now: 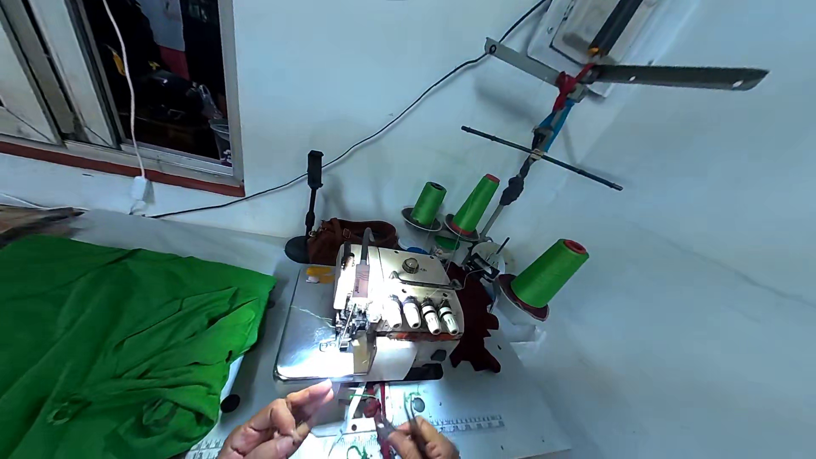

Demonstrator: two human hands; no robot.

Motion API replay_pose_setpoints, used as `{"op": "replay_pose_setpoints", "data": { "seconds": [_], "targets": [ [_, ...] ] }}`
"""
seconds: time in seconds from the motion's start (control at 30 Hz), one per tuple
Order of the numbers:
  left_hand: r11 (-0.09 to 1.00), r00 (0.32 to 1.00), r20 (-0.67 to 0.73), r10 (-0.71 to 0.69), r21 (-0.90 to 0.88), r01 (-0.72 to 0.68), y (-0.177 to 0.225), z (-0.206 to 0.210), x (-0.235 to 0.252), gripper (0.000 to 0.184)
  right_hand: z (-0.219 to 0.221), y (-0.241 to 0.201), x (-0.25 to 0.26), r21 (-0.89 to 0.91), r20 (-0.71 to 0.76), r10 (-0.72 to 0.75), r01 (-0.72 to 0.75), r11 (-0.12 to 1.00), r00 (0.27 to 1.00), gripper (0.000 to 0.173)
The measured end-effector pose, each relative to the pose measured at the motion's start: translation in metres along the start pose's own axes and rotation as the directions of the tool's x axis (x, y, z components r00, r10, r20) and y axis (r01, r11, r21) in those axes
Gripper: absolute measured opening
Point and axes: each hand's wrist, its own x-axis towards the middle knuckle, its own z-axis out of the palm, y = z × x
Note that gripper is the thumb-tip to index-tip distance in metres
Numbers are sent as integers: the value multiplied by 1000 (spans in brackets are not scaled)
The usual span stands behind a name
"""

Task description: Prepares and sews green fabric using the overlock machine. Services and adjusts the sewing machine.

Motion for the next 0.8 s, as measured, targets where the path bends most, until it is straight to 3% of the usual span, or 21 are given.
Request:
{"op": "replay_pose_setpoints", "data": {
  "seconds": [0.07,0.1,0.3,0.37,0.47,0.6,0.7,0.8],
  "targets": [
    [1000,1000,-5,17,-2,-17,0,-3,-1,17,-23,28,12,-394,-88,-64,24,919,994,27],
    [1000,1000,-9,18,3,-18,0,-3,-1,17,-32,41,18,-498,-103,-92,29,867,990,29],
    [1000,1000,-16,2,18,-2,1,3,-1,19,-42,68,36,-763,-67,-189,72,642,980,15],
    [1000,1000,-10,3,15,-3,1,4,-1,20,-32,58,37,-744,-71,-282,138,654,957,20],
    [1000,1000,-11,1,8,-1,1,5,-1,21,-1,24,38,-621,-99,-529,363,695,843,18],
    [1000,1000,-21,1,17,0,1,4,-2,16,34,-12,55,-668,-63,-762,540,512,644,19],
    [1000,1000,-18,3,20,-3,5,3,-2,15,37,-16,67,-483,-11,-751,654,582,660,23],
    [1000,1000,-7,-10,30,11,4,2,-5,15,44,-26,65,-287,136,-747,747,599,651,26]
  ]
}}
